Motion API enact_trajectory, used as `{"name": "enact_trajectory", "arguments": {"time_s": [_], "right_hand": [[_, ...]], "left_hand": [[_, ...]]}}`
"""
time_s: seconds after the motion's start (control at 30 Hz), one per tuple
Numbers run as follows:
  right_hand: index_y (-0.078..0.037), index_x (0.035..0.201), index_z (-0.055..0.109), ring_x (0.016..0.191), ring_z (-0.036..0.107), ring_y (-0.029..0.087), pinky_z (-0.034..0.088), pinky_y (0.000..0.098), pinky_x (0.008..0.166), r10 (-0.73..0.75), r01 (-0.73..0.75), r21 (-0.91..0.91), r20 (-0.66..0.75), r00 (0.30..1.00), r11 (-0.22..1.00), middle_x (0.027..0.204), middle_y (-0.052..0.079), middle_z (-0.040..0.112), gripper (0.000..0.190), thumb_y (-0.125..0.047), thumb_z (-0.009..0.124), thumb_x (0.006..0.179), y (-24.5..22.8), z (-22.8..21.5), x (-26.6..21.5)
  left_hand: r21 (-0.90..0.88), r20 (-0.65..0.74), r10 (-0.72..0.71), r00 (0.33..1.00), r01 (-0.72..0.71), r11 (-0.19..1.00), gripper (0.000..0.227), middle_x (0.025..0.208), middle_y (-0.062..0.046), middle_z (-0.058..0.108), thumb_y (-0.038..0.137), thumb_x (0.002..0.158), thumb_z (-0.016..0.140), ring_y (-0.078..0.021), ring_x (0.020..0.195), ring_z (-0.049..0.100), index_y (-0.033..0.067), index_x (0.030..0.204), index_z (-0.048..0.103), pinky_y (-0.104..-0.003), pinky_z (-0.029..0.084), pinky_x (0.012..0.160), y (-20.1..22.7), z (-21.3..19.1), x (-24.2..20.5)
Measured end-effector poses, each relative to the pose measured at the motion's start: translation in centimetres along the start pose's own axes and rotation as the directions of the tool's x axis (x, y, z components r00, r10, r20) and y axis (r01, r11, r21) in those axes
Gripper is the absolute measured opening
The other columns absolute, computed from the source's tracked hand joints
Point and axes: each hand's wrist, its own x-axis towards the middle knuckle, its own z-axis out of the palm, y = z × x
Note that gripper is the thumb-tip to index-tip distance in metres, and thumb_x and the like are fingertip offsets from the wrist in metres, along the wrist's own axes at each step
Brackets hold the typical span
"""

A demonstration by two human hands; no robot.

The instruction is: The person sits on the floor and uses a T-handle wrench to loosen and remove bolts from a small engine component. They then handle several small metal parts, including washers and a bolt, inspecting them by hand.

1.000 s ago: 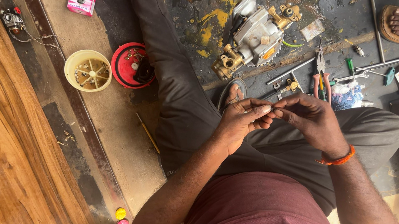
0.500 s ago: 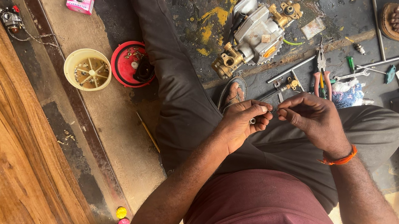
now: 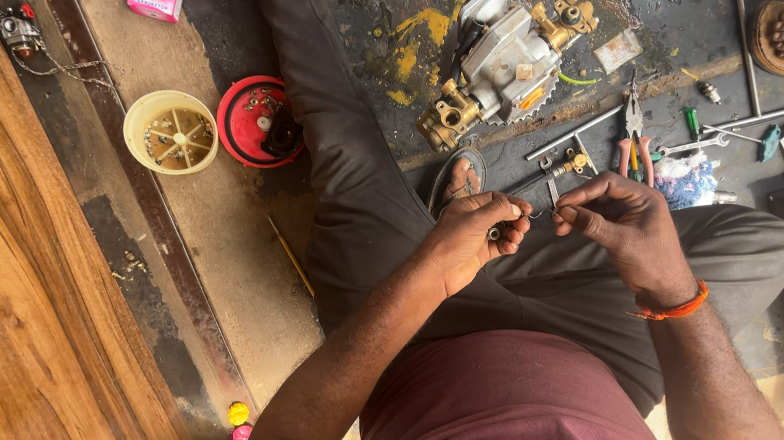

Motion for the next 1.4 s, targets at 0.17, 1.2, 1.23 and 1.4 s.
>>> {"name": "enact_trajectory", "arguments": {"time_s": [0.17, 1.2, 1.23, 1.4], "right_hand": [[0.003, 0.104, 0.068, 0.088, 0.073, 0.019, 0.061, 0.0325, 0.085, -0.006, 0.007, 0.040, -0.021, 1.000, 0.999, 0.098, 0.013, 0.073, 0.014, -0.001, 0.074, 0.092, 0.4, 0.0, 0.0], [-0.006, 0.119, 0.070, 0.116, 0.070, 0.022, 0.058, 0.0348, 0.096, -0.420, 0.416, -0.597, 0.142, 0.897, 0.686, 0.123, 0.010, 0.073, 0.029, -0.002, 0.074, 0.091, -4.5, 4.3, -0.5], [-0.007, 0.120, 0.070, 0.116, 0.070, 0.020, 0.058, 0.0336, 0.095, -0.403, 0.363, -0.593, 0.070, 0.913, 0.719, 0.123, 0.009, 0.073, 0.026, -0.002, 0.072, 0.095, -4.4, 3.9, -0.5], [-0.006, 0.125, 0.070, 0.112, 0.071, 0.016, 0.054, 0.0304, 0.097, -0.305, 0.202, -0.569, -0.089, 0.948, 0.797, 0.120, 0.008, 0.076, 0.021, -0.007, 0.070, 0.104, -3.6, 0.9, -0.2]], "left_hand": [[-0.007, -0.010, -0.017, 1.000, 0.017, 1.000, 0.014, 0.086, -0.006, 0.066, 0.012, 0.097, 0.065, -0.0121, 0.075, 0.063, -0.0003, 0.101, 0.070, -0.027, 0.056, 0.069, 0.0, -0.1, 0.1], [-0.230, 0.033, 0.166, 0.986, -0.154, 0.961, 0.019, 0.136, -0.023, 0.060, 0.024, 0.111, 0.043, -0.0319, 0.122, 0.063, 0.0153, 0.125, 0.033, -0.049, 0.059, 0.101, 1.9, 1.6, -0.8], [-0.224, 0.023, 0.148, 0.989, -0.139, 0.965, 0.016, 0.136, -0.024, 0.059, 0.024, 0.110, 0.042, -0.0348, 0.123, 0.063, 0.0169, 0.119, 0.032, -0.050, 0.058, 0.101, 1.9, 1.5, -0.9], [-0.271, 0.121, 0.193, 0.974, -0.154, 0.950, 0.029, 0.142, -0.027, 0.059, 0.031, 0.113, 0.037, -0.0372, 0.129, 0.062, 0.0043, 0.123, 0.044, -0.048, 0.056, 0.107, 3.3, 0.8, -1.6]]}}
